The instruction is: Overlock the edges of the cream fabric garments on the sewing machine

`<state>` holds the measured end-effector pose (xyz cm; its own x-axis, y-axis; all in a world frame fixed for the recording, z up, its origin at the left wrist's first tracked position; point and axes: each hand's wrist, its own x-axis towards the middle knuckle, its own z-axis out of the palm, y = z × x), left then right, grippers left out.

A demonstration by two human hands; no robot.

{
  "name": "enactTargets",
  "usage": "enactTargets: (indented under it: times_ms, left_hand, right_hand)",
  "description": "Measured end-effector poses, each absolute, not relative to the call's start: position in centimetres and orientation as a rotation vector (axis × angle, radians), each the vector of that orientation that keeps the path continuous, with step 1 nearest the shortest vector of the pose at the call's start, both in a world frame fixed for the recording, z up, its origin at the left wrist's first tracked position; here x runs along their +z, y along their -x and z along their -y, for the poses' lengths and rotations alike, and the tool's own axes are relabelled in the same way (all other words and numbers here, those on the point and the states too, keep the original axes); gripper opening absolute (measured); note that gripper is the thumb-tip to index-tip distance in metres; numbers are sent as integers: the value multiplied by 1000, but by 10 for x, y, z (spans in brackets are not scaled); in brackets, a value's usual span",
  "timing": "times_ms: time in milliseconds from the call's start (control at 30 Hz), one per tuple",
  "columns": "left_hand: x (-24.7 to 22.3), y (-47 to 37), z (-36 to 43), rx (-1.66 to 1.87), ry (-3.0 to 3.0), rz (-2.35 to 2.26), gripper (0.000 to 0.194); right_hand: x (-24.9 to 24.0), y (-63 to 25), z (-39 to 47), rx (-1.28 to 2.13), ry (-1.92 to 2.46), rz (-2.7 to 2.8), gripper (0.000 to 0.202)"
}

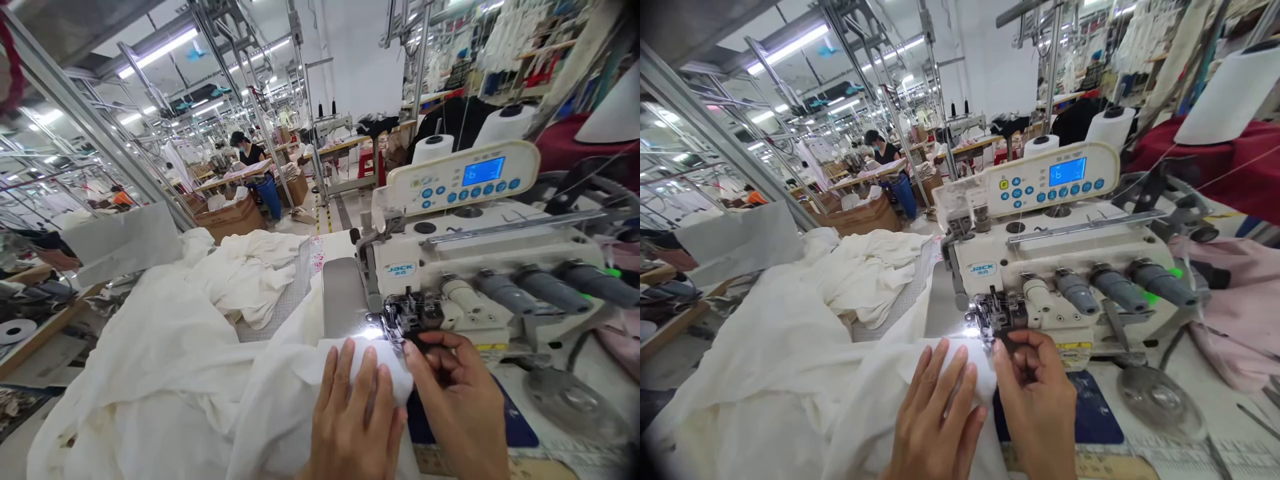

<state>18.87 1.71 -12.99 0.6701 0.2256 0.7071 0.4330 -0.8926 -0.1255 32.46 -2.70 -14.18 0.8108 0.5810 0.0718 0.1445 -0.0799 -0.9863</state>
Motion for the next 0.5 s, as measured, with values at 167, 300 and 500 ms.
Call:
enactTargets:
  times_ms: [167,300,500]
  left_hand:
    - [-129,-193,-12,-1053,2590,566,29]
    - [-121,-197,-11,-1087,2630,556,29]
    - [-115,-209,-15,-1047,2758,451,33]
  right_hand:
    - [-140,-325,25,359,1640,621,24]
    - [-144,-325,37,345,1668,591,25]
    - [-171,-327,67,665,1514,620,29]
